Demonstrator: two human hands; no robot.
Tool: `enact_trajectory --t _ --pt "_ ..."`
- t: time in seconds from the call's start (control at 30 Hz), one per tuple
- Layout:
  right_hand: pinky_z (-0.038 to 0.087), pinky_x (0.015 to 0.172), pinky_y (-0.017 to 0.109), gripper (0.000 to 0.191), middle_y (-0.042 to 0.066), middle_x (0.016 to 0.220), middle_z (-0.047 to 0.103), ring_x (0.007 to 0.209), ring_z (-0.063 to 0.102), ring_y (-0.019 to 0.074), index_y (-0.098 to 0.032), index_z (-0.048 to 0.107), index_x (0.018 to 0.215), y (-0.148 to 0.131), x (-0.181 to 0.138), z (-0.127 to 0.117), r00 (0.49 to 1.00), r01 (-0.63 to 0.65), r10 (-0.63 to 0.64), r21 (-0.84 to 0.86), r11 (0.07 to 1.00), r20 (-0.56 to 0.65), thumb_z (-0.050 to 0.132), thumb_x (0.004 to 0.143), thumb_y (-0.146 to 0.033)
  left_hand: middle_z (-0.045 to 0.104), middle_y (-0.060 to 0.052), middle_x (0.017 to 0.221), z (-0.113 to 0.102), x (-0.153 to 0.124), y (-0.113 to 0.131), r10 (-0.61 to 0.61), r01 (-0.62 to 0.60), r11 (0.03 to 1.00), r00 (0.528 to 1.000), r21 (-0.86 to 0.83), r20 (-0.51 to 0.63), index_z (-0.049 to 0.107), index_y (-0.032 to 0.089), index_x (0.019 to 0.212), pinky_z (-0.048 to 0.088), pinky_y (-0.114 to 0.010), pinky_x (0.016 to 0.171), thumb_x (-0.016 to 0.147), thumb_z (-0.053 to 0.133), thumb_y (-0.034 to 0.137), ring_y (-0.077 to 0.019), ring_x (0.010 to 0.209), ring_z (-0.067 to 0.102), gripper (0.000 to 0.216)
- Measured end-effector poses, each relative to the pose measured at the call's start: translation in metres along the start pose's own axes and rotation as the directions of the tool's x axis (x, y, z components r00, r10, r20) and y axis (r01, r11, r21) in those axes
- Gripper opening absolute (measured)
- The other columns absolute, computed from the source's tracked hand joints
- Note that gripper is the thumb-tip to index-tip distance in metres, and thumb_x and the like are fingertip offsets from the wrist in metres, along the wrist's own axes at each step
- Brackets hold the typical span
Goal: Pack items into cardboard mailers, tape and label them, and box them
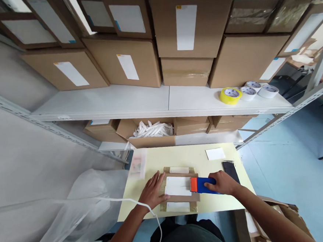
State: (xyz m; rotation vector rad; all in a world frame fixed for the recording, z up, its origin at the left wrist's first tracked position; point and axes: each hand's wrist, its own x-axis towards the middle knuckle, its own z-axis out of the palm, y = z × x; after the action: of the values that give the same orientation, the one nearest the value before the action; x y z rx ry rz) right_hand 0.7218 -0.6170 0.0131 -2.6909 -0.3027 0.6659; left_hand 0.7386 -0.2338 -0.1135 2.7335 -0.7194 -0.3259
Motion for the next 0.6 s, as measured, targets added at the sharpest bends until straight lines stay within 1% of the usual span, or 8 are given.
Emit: enact_trajectory --t 0.07,0.13,0.2,0.27,0.33,0.47,0.53,0.6 --pt "0.04 0.06 0.025 0.043 0.009 0.079 0.076 0.071 0.07 0.021 -0.018 0.073 0.083 0.013 -0.001 0.009 1.0 -0.006 0.007 0.039 0.999 -0.021 0.055 0.091 -0.056 0.015 -0.019 0.169 -0.002 0.001 -0.001 0.021 -0.018 0.996 0.999 0.089 -0.029 0.022 0.02 0.161 0.031 -0.052 0.12 0.078 0.07 0.061 -0.0373 0.153 0.024 0.104" --pt "0.04 0.06 0.025 0.042 0.008 0.077 0.076 0.069 0.069 0.0204 -0.019 0.073 0.082 0.017 0.004 0.017 0.999 0.003 -0.001 0.056 0.998 -0.038 0.057 0.089 -0.057 0.012 -0.021 0.169 -0.006 0.005 0.002 0.075 -0.063 0.983 0.995 0.172 -0.065 0.022 0.016 0.161 0.027 -0.055 0.121 0.076 0.069 0.066 -0.0391 0.154 0.02 0.109" --pt "0.039 0.06 0.025 0.042 0.007 0.076 0.076 0.068 0.069 0.0199 -0.019 0.073 0.081 0.015 0.011 0.024 0.998 0.023 -0.02 0.074 0.997 -0.052 0.057 0.089 -0.057 0.015 -0.023 0.168 -0.011 0.011 0.009 0.174 -0.157 0.96 0.983 0.231 -0.054 0.018 0.012 0.161 0.022 -0.057 0.122 0.071 0.068 0.075 -0.0393 0.154 0.018 0.121" --pt "0.04 0.061 0.025 0.041 0.007 0.076 0.076 0.068 0.069 0.0197 -0.02 0.073 0.081 0.008 0.018 0.028 0.997 0.041 -0.035 0.09 0.995 -0.068 0.058 0.089 -0.057 0.02 -0.022 0.167 -0.016 0.019 0.02 0.285 -0.274 0.927 0.959 0.256 -0.005 0.015 0.012 0.162 0.018 -0.058 0.123 0.065 0.064 0.085 -0.0392 0.154 0.02 0.131" --pt "0.04 0.061 0.025 0.041 0.007 0.077 0.076 0.07 0.07 0.0202 -0.02 0.073 0.081 -0.001 0.024 0.029 0.996 0.052 -0.045 0.096 0.994 -0.077 0.058 0.089 -0.057 0.024 -0.021 0.166 -0.017 0.026 0.03 0.349 -0.341 0.902 0.937 0.264 0.018 0.017 0.013 0.162 0.016 -0.058 0.123 0.063 0.059 0.091 -0.0396 0.153 0.023 0.132" --pt "0.041 0.061 0.025 0.042 0.008 0.079 0.077 0.071 0.07 0.0202 -0.019 0.073 0.082 -0.013 0.026 0.024 0.996 0.072 -0.065 0.126 0.989 -0.054 0.06 0.088 -0.059 0.034 -0.021 0.162 -0.013 0.033 0.04 0.338 -0.313 0.908 0.94 0.278 -0.044 0.025 0.015 0.16 0.015 -0.059 0.122 0.065 0.057 0.091 -0.0408 0.148 0.032 0.126" --pt "0.04 0.061 0.025 0.042 0.008 0.078 0.077 0.069 0.069 0.02 -0.019 0.073 0.081 -0.009 0.02 0.018 0.996 0.074 -0.067 0.129 0.989 -0.058 0.06 0.088 -0.059 0.036 -0.02 0.161 -0.01 0.032 0.04 0.334 -0.302 0.91 0.94 0.285 -0.07 0.026 0.016 0.16 0.015 -0.059 0.122 0.066 0.058 0.09 -0.0408 0.147 0.034 0.124" --pt "0.039 0.059 0.025 0.044 0.008 0.075 0.076 0.067 0.068 0.0199 -0.019 0.072 0.078 0.002 0.011 0.012 0.996 0.06 -0.051 0.115 0.992 -0.073 0.06 0.088 -0.06 0.036 -0.021 0.161 -0.009 0.031 0.038 0.33 -0.291 0.909 0.94 0.298 -0.088 0.026 0.015 0.16 0.016 -0.058 0.122 0.066 0.059 0.088 -0.0407 0.147 0.034 0.124"
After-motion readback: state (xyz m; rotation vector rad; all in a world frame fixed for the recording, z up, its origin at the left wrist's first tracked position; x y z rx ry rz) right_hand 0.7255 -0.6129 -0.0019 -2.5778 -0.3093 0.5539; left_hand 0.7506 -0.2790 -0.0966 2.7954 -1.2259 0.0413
